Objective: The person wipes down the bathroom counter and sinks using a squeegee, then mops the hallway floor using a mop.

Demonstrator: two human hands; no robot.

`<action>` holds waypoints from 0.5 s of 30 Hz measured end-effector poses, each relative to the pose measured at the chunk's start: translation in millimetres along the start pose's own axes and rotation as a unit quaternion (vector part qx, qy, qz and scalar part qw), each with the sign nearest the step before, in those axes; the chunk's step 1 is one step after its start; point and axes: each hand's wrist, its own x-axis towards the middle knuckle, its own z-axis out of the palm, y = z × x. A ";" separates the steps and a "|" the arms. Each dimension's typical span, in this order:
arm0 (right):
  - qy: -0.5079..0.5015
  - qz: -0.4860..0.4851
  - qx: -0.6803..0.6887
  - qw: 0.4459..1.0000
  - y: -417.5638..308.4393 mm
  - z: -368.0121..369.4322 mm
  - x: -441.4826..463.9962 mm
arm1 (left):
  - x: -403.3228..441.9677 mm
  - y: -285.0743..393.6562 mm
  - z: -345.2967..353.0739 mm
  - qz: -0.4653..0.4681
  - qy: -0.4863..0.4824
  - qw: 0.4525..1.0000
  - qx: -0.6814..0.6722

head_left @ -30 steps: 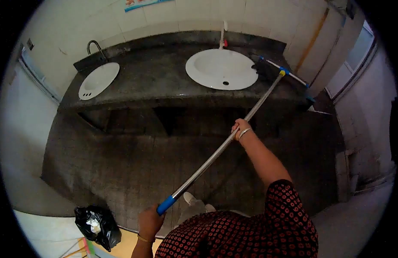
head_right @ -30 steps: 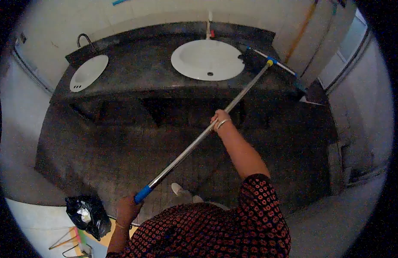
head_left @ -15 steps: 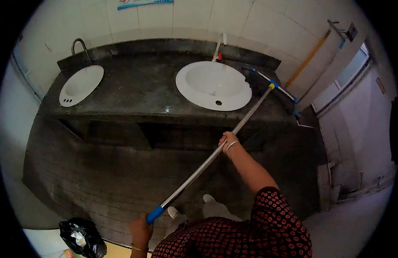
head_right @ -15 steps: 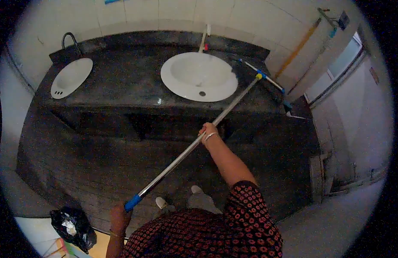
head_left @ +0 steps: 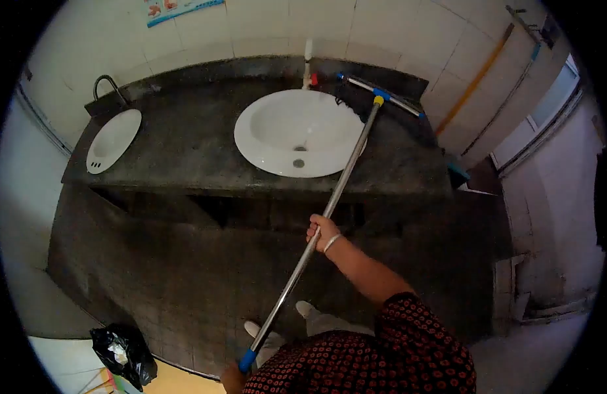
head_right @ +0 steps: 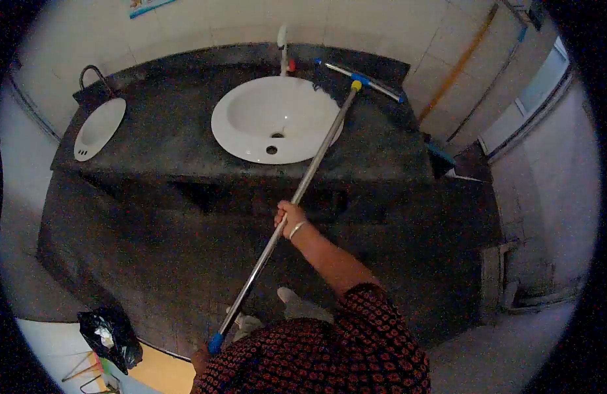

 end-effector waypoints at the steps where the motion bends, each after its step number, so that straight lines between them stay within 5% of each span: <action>1: -0.004 0.013 0.003 1.000 -0.6 -2.5 -2.5 | -4.7 -3.4 10.5 -0.015 -0.029 0.999 -0.002; 9: -0.049 0.034 -0.022 0.998 -12.2 20.5 -24.1 | -12.2 0.9 60.5 -0.090 -0.116 0.989 -0.017; 15: -0.065 -0.002 -0.061 0.996 -41.5 53.6 -11.6 | -10.2 43.7 82.8 -0.126 -0.073 0.988 -0.044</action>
